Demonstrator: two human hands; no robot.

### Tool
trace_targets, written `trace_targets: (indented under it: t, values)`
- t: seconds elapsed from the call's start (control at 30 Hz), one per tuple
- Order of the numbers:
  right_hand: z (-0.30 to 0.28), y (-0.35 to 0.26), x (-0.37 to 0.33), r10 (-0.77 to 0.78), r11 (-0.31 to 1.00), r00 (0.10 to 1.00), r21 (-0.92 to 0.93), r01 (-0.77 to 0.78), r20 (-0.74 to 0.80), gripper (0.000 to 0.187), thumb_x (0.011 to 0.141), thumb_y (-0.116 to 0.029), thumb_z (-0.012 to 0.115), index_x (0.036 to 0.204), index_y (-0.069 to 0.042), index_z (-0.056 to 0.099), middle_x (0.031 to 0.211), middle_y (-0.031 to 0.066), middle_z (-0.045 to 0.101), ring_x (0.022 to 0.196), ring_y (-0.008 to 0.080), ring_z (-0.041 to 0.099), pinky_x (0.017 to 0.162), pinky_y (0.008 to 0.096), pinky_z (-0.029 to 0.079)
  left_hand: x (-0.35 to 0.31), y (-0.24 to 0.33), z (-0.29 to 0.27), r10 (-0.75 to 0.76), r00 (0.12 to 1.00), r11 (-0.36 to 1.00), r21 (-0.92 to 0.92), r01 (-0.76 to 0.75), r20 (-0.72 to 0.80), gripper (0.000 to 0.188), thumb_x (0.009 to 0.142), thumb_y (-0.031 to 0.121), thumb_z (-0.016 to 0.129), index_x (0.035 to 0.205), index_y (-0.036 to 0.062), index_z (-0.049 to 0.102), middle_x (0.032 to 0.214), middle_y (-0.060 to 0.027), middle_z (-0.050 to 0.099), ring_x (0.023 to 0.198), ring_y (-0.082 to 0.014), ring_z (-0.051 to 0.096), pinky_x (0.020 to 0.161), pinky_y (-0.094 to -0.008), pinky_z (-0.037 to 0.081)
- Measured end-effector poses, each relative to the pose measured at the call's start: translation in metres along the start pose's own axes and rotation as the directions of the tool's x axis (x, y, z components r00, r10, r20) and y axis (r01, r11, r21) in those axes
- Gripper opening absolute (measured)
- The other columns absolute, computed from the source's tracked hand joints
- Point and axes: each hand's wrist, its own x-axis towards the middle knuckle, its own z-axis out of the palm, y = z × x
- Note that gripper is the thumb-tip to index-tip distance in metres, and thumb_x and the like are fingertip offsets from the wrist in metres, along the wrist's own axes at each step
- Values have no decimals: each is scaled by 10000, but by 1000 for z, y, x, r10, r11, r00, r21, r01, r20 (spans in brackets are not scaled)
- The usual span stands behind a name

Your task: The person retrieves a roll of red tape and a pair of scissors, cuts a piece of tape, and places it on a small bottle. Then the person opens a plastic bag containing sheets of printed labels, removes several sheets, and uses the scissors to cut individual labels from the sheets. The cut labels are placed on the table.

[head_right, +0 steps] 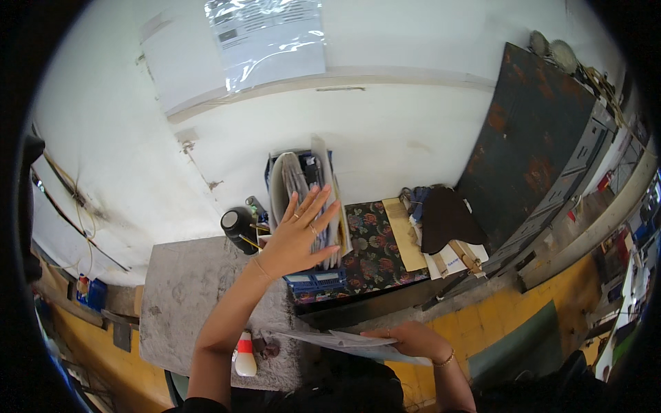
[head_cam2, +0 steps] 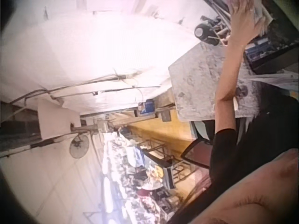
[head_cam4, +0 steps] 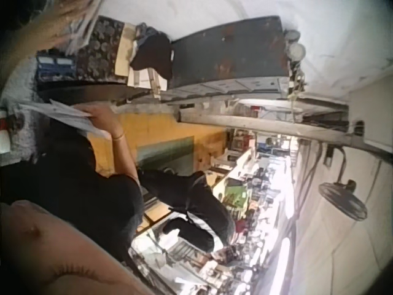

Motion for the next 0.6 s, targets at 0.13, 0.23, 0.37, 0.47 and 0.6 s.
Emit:
trace_targets:
  t: [0.13,0.23,0.37,0.47,0.6]
  values:
    - [2,26,-31,97,988,994,125,-89,-56,318,883,-177,599,1200,-169,623,893,158,667,769,323,632,684,361,483,11,26,34,256,958,919,341,-201,-126,640,815,205,625,1417,196,410,1514,-132,301,1396,-272,294,1116,-523,226]
    - [-9,33,-42,173,976,984,138,-166,-38,256,905,-250,601,1107,-104,660,891,158,667,792,332,632,694,362,483,9,31,43,204,979,921,341,-187,-14,633,785,101,573,1389,239,444,1449,-131,415,1269,-251,467,956,-485,384]
    - [-32,44,-60,141,990,988,-9,-142,-63,344,908,-217,593,1249,-170,594,947,154,666,804,333,624,699,370,485,-16,8,31,112,988,873,486,-46,-107,650,768,94,577,1359,343,471,1403,-111,473,1088,-189,545,737,-362,328]
    - [-44,54,-69,254,966,965,60,-251,-63,347,886,-199,627,1220,-107,601,998,161,666,863,303,635,745,356,487,-38,-10,28,33,991,795,604,53,-131,602,766,108,589,1318,338,520,1406,-101,470,1068,-185,544,781,-389,331]
    - [-60,32,-65,199,884,929,467,-32,-313,331,856,-97,661,1171,-16,600,1045,117,670,930,217,625,812,331,479,-64,-19,35,-220,976,618,774,136,4,447,801,180,573,1247,186,596,1425,-99,446,1148,-221,480,850,-447,342]
